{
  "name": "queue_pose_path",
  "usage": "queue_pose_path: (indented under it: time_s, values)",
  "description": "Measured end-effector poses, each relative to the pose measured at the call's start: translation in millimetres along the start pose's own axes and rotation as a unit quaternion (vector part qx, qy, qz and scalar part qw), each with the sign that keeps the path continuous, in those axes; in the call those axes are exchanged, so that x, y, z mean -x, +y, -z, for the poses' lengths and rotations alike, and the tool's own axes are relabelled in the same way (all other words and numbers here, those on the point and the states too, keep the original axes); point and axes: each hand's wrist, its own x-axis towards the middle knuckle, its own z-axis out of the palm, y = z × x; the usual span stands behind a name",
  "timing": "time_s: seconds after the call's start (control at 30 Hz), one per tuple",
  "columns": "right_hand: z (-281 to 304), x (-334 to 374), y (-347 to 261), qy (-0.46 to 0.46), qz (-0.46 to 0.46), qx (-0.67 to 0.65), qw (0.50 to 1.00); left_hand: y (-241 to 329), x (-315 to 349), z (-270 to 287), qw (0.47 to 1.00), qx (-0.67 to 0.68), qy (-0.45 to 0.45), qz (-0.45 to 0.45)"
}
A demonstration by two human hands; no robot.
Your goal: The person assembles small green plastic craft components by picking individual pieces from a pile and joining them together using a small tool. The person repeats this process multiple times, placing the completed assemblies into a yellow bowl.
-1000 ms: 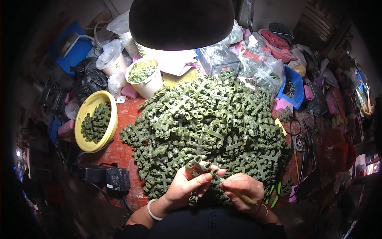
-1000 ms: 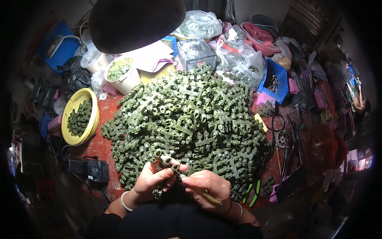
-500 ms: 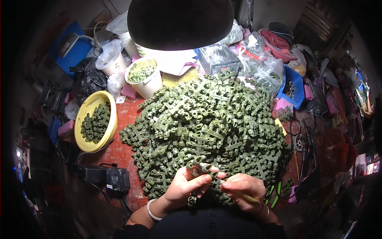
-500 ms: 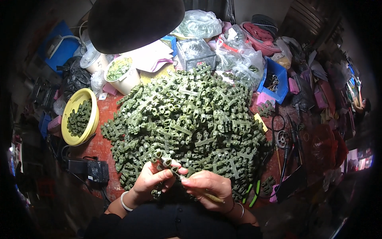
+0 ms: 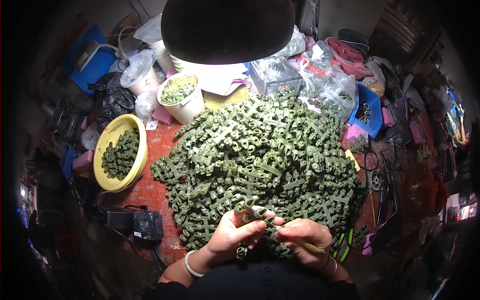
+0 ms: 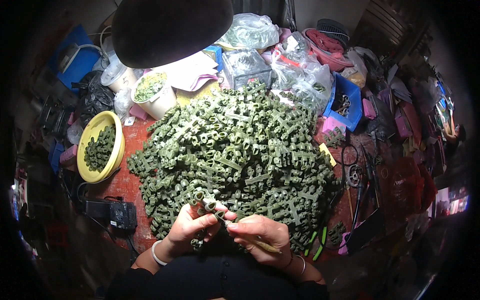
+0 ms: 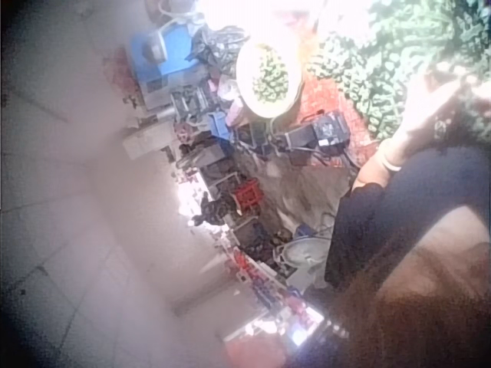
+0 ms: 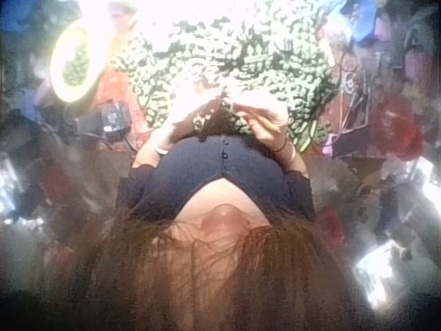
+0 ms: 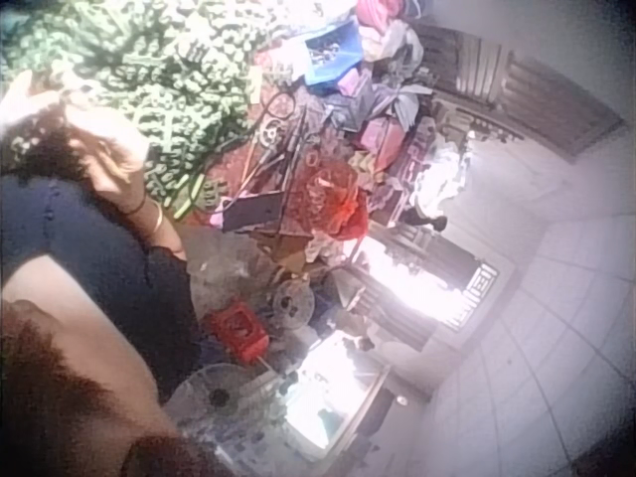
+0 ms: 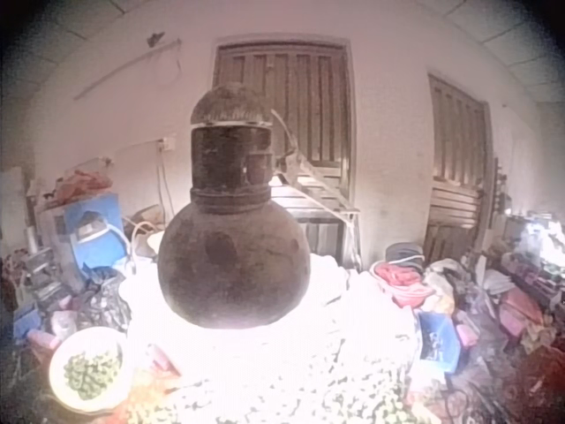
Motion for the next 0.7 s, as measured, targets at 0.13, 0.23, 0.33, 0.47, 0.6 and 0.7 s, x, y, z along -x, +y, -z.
queue_pose_path:
  time_s: [0.13, 0.23, 0.33, 0.47, 0.6, 0.7]
  values:
    - [1.3, -4.1, -3.1, -0.019, 0.0, -0.033, 0.999, 0.3, -0.6, 0.7, 1.0, 0.017, -0.011, -0.005]
    - [1.7, -3.7, -3.3, -0.025, -0.002, -0.045, 0.999, 2.4, 0.9, -0.2, 1.0, -0.001, -0.004, 0.003]
    - [1.1, -2.2, -2.9, -0.009, -0.008, -0.033, 0.999, 0.1, 0.1, 0.4, 1.0, 0.004, 0.002, -0.005]
    - [1.8, -0.7, -2.7, 0.007, -0.007, -0.006, 1.0, -0.4, -0.9, 0.8, 1.0, -0.002, 0.0, -0.009]
    - [1.5, -2.3, -2.7, -0.024, 0.048, 0.025, 0.998, -1.6, 1.1, 0.4, 0.999, -0.022, 0.009, -0.031]
    - [1.6, -5.9, -2.4, -0.04, 0.09, 0.03, 0.995, -0.2, 2.3, -0.6, 0.998, -0.026, 0.008, -0.051]
